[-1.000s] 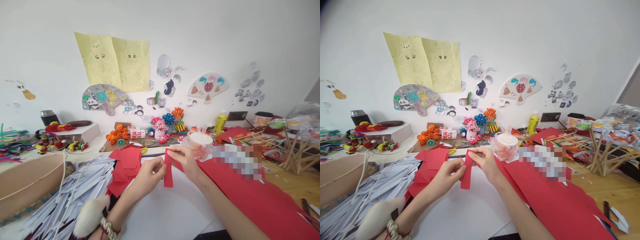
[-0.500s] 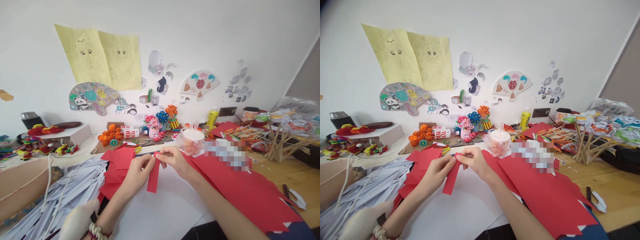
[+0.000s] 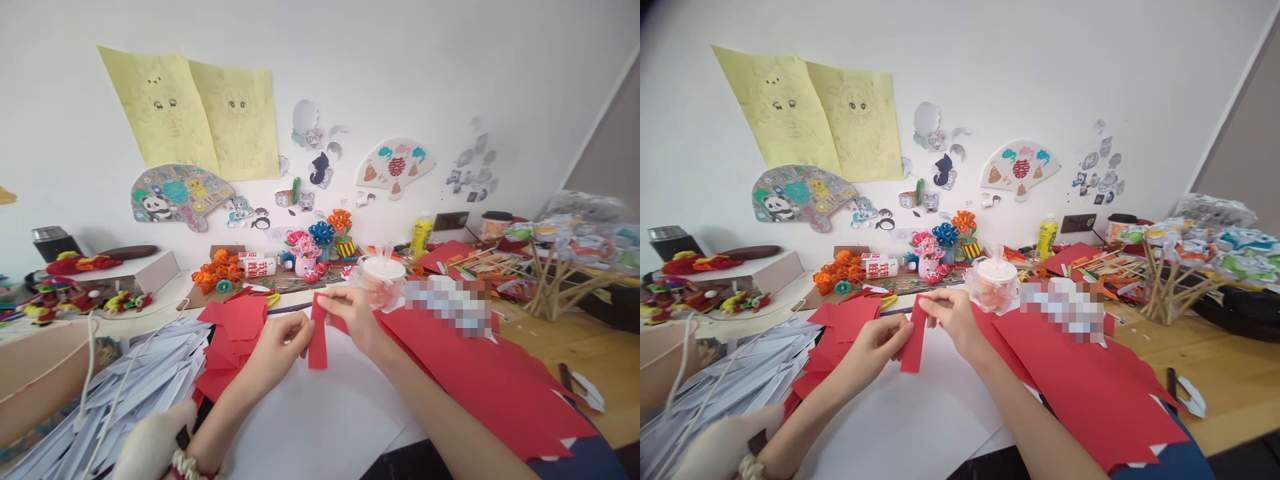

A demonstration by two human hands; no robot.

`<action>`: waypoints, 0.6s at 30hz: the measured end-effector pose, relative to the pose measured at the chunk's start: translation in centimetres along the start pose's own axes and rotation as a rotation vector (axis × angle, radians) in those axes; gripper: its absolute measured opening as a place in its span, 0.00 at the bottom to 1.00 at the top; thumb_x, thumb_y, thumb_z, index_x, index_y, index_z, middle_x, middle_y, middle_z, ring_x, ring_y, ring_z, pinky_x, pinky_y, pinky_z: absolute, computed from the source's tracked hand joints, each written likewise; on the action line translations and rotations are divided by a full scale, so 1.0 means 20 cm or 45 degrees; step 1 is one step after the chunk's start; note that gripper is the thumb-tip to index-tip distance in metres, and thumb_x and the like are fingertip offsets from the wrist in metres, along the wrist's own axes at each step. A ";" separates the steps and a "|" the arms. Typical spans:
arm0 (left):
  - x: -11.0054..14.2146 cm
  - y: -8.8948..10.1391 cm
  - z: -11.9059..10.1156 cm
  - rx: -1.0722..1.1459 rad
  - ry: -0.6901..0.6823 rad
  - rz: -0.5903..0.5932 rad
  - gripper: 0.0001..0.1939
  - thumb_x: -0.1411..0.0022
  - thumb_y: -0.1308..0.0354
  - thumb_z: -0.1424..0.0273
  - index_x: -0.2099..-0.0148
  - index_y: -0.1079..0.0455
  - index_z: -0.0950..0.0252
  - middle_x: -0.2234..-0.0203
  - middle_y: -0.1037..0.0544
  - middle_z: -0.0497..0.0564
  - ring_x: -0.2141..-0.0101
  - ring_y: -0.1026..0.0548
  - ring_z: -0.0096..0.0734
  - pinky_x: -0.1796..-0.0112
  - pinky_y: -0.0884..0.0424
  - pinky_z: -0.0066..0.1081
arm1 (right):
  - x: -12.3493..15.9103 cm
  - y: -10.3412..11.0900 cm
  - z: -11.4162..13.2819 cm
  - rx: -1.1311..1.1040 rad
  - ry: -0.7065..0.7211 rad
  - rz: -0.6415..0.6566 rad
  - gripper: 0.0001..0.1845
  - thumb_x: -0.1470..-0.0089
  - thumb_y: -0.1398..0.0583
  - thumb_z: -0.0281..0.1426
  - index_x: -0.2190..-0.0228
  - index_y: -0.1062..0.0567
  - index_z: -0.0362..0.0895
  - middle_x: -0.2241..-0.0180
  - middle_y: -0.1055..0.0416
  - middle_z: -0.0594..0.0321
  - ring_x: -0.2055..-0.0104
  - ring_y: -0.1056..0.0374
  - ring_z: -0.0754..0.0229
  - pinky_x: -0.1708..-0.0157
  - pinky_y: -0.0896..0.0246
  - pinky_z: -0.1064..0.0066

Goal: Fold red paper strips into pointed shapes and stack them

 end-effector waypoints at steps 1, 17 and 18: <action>0.00 -0.01 0.00 -0.022 0.007 0.032 0.19 0.36 0.54 0.62 0.77 0.43 0.64 0.83 0.37 0.43 0.79 0.39 0.23 0.75 0.43 0.25 | -0.01 0.01 0.00 -0.018 0.011 -0.064 0.10 0.56 0.35 0.35 0.80 0.25 0.42 0.86 0.35 0.67 0.82 0.41 0.65 0.78 0.46 0.71; 0.04 0.00 -0.02 -0.053 0.106 0.463 0.13 0.42 0.51 0.70 0.79 0.39 0.65 0.84 0.32 0.45 0.80 0.37 0.22 0.75 0.41 0.25 | -0.02 0.03 0.00 -0.097 0.004 -0.234 0.11 0.58 0.34 0.37 0.80 0.26 0.42 0.87 0.36 0.67 0.83 0.42 0.66 0.79 0.46 0.71; 0.04 -0.01 -0.02 -0.058 0.100 0.516 0.13 0.42 0.51 0.71 0.79 0.38 0.65 0.84 0.32 0.45 0.80 0.37 0.22 0.75 0.41 0.25 | -0.02 0.03 -0.01 -0.114 0.001 -0.241 0.12 0.58 0.34 0.38 0.79 0.26 0.42 0.87 0.35 0.67 0.83 0.42 0.66 0.80 0.46 0.71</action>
Point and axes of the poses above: each hand's wrist, its own x-axis away from the middle knuckle, its own y-axis out of the back of the hand, z = x × y, the point moved 2 cm from there along -x, towards the middle knuckle
